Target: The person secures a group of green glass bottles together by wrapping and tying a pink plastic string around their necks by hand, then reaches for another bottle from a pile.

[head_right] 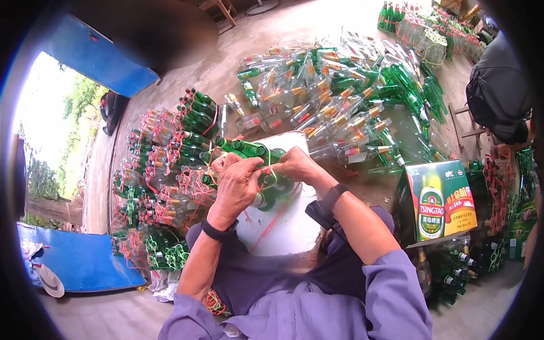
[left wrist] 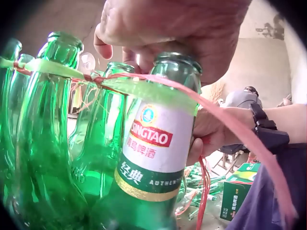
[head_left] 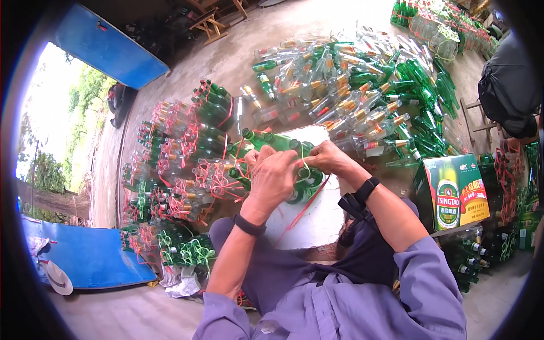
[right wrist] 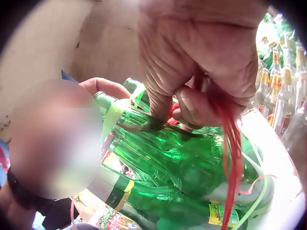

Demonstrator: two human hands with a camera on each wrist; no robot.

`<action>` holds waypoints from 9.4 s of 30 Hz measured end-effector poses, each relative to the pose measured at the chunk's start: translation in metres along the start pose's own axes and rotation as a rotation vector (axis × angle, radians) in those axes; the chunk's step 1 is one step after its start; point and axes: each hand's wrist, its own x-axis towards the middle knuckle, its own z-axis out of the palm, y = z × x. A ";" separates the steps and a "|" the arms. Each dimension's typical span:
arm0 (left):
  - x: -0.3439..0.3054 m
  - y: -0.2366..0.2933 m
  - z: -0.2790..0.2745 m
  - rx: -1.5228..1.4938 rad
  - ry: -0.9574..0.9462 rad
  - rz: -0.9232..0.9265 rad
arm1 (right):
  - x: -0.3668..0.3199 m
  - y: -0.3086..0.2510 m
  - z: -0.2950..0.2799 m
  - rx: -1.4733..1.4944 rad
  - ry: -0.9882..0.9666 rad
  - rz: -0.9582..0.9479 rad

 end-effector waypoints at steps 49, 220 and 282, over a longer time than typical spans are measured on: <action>-0.017 -0.027 -0.007 0.258 -0.071 -0.293 | -0.029 -0.028 -0.008 0.208 0.017 0.101; -0.053 -0.010 -0.035 0.139 0.046 -0.312 | 0.000 -0.018 0.023 -0.186 -0.093 -0.296; -0.099 -0.044 -0.037 0.274 -0.192 0.025 | -0.064 -0.029 0.038 -0.306 0.052 -0.443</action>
